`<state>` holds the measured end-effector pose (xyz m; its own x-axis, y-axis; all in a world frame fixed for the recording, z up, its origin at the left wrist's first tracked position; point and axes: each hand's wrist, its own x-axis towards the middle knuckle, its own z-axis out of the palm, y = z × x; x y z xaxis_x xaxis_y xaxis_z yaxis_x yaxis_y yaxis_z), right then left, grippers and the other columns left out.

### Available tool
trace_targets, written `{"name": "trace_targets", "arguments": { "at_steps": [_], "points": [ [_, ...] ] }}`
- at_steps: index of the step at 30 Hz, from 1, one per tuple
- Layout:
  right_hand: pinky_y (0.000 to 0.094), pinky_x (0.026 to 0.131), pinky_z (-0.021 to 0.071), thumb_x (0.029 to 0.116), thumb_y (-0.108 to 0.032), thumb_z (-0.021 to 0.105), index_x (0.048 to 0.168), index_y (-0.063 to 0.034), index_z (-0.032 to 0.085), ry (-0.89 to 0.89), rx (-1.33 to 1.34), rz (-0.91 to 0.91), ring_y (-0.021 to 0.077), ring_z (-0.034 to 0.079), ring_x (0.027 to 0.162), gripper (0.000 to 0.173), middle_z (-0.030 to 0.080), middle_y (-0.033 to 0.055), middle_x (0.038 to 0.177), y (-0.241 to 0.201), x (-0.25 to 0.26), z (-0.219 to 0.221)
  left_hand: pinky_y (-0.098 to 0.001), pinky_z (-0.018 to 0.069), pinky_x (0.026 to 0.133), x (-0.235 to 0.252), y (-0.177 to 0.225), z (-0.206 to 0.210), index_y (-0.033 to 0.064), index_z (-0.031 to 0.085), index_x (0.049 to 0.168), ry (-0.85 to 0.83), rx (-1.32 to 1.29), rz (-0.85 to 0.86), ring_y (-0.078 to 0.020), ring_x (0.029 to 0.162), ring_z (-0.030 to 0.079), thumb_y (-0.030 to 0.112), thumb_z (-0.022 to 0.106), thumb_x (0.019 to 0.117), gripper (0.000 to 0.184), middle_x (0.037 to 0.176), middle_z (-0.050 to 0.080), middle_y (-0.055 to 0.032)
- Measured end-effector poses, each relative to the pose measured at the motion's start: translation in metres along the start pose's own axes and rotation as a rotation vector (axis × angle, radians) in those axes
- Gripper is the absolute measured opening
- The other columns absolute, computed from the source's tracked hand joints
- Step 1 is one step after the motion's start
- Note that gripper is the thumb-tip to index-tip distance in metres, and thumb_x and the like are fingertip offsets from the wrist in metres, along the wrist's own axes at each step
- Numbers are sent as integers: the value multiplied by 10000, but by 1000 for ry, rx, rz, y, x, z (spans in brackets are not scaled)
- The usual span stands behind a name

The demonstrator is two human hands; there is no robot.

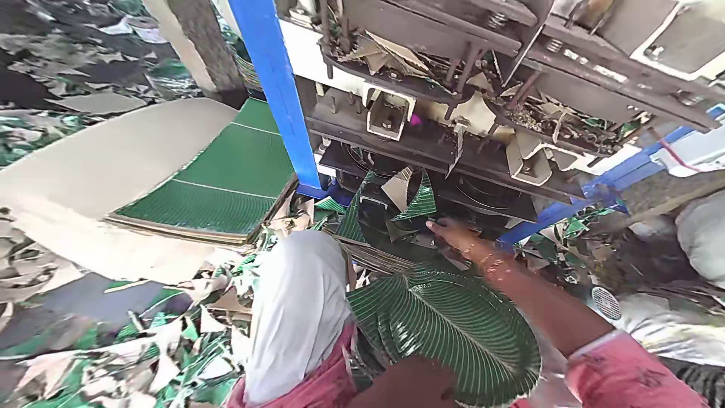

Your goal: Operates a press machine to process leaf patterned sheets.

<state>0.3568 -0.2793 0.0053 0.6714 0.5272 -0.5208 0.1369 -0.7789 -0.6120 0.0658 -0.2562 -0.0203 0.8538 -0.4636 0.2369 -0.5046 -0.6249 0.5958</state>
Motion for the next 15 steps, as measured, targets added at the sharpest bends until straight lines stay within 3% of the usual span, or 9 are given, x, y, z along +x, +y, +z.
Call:
{"name": "trace_targets", "arguments": {
  "at_steps": [1, 2, 5, 7, 8, 11, 13, 15],
  "points": [
    [541, 1066, 449, 1053, -526, 503, 1491, 34, 436, 58, 21, 50, 375, 558, 1283, 714, 533, 283, 1428, 0, 21, 13, -576, 590, 748, 2, 3, -10, 56, 773, 1018, -54, -2, -10, -423, 965, 712, 99, 628, 983, 156, 1061, 713, -230],
    [561, 1067, 454, 1041, -561, 505, 1485, 55, 421, 117, 56, 66, 394, 546, 1300, 764, 520, 298, 1429, 0, 40, 28, -584, 587, 741, 2, 4, -16, 60, 771, 1028, -74, 12, -5, -436, 974, 710, 95, 615, 991, 163, 1062, 711, -236],
    [458, 1147, 410, 1038, -395, 606, 1513, 72, 351, 292, 292, -81, 329, 530, 1355, 714, 524, 280, 1455, -10, 90, 71, -580, 588, 746, -3, 3, -24, 84, 786, 1084, -40, -35, -45, -430, 961, 716, 99, 624, 986, 190, 1077, 719, -234],
    [395, 992, 527, 1075, -208, 544, 1345, 106, 537, 379, 436, -215, 277, 661, 1122, 414, 648, 261, 1251, -28, 114, 101, -603, 558, 865, -7, -2, -29, 29, 743, 1194, -112, -162, -158, -458, 1051, 696, 89, 576, 1020, 248, 1162, 704, -269],
    [374, 933, 552, 1093, -161, 484, 1260, 115, 596, 379, 474, -265, 248, 688, 1035, 341, 685, 239, 1164, -39, 121, 116, -601, 525, 932, -10, -9, -27, -12, 666, 1259, -179, -218, -208, -469, 1118, 662, 62, 493, 1051, 281, 1214, 673, -288],
    [460, 1047, 475, 1085, -166, 471, 1188, 64, 690, 274, 375, -393, 299, 649, 1154, 334, 702, 217, 1202, -89, 121, 157, -596, 509, 971, -16, -19, -28, -58, 628, 1278, -232, -262, -292, -474, 1155, 646, 59, 432, 1071, 309, 1228, 666, -298],
    [467, 1119, 432, 1096, -153, 453, 1255, 63, 675, 115, 407, -545, 308, 606, 1266, 349, 670, 222, 1310, -127, 111, 184, -580, 452, 1052, -6, -15, -50, -46, 571, 1378, -449, -232, -340, -454, 1266, 583, 99, 412, 1097, 354, 1348, 606, -280],
    [448, 1159, 391, 1109, -143, 423, 1338, 64, 623, -127, 356, -683, 294, 559, 1337, 368, 618, 215, 1402, -162, 88, 199, -634, 450, 1037, -10, -28, -39, -93, 586, 1323, -388, -318, -328, -525, 1216, 596, 45, 449, 1060, 327, 1286, 619, -349]
  ]
}}
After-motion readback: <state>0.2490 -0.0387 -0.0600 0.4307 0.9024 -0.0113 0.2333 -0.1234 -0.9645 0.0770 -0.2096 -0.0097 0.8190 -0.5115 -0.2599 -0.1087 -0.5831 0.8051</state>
